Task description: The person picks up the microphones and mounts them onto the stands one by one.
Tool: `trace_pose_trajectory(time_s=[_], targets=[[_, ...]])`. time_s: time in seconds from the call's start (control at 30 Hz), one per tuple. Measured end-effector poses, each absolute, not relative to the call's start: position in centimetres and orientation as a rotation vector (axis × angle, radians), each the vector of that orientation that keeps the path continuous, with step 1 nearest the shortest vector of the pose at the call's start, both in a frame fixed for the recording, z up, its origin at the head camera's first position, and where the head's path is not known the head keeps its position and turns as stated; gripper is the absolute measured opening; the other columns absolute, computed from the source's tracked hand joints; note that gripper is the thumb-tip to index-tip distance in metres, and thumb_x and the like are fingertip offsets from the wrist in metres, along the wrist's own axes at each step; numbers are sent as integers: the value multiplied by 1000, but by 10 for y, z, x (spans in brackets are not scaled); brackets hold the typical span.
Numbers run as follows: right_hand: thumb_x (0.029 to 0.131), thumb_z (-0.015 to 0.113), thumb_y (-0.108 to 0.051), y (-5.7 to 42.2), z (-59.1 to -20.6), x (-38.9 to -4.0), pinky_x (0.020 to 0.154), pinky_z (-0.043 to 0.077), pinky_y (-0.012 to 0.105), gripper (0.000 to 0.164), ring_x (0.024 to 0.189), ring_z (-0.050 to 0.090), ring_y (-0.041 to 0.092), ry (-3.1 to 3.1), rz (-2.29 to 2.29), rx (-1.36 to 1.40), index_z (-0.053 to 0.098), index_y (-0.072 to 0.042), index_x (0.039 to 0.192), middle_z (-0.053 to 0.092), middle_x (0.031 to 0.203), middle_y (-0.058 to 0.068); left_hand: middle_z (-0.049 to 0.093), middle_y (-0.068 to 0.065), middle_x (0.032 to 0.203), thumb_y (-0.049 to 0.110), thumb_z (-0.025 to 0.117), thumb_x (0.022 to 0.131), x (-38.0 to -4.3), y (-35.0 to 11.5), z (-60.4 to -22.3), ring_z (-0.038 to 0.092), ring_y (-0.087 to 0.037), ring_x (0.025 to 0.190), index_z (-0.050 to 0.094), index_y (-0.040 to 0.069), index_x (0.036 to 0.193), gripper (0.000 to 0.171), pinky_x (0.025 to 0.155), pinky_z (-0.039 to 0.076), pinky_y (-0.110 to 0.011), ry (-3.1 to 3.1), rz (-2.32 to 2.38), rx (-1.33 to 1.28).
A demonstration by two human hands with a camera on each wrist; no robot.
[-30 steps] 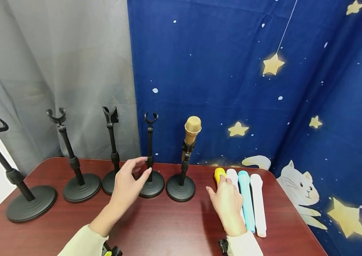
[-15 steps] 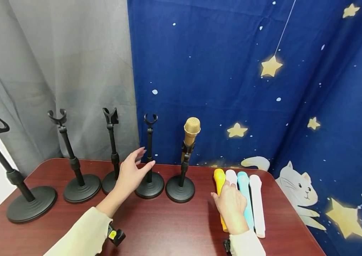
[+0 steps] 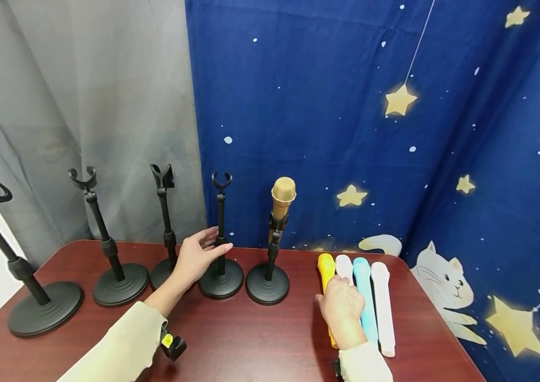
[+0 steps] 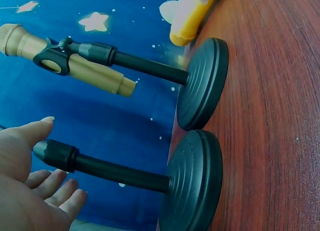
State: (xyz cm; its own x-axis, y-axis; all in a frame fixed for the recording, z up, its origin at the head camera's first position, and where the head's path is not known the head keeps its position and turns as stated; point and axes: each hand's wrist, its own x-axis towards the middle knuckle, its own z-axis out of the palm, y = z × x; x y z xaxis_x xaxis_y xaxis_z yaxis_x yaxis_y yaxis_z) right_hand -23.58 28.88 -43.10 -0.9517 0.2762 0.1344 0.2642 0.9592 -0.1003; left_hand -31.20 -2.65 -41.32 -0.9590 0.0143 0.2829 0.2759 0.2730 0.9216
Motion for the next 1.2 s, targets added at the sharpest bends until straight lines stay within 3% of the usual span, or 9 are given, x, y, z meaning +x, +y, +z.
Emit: trace_pose_trajectory(time_s=[0.57, 0.87, 1.03, 1.2], targets=[[81, 75, -15, 295, -450, -242, 56, 50, 48, 20, 62, 59, 32, -2899, 174, -285, 63, 1, 79, 64, 71, 16, 71, -23, 123, 18, 78, 89, -314, -21, -414, 69, -35, 116, 64, -4, 131, 49, 97, 56, -47, -2326, -1662, -243], [82, 76, -16, 298, -443, -234, 55, 49, 49, 27, 59, 59, 33, -2802, 300, -218, 59, 5, 83, 61, 69, 18, 71, -22, 123, 21, 78, 90, -314, -23, -415, 70, -34, 114, 65, -3, 131, 49, 95, 57, -47, -2334, -1610, -246], [85, 75, -23, 300, -432, -226, 55, 45, 37, 35, 59, 56, 23, -2794, 512, -211, 65, 7, 101, 64, 70, 10, 70, -20, 126, 22, 78, 89, -308, -23, -417, 69, -33, 116, 66, 0, 131, 49, 96, 57, -47, -2330, -1609, -217], [89, 73, -26, 298, -422, -215, 65, 54, 36, 53, 73, 66, 23, -2801, 719, -232, 60, 10, 124, 74, 92, 20, 75, -18, 116, 24, 80, 88, -303, -21, -416, 73, -28, 107, 69, 0, 127, 48, 90, 59, -45, -2324, -1551, -269]])
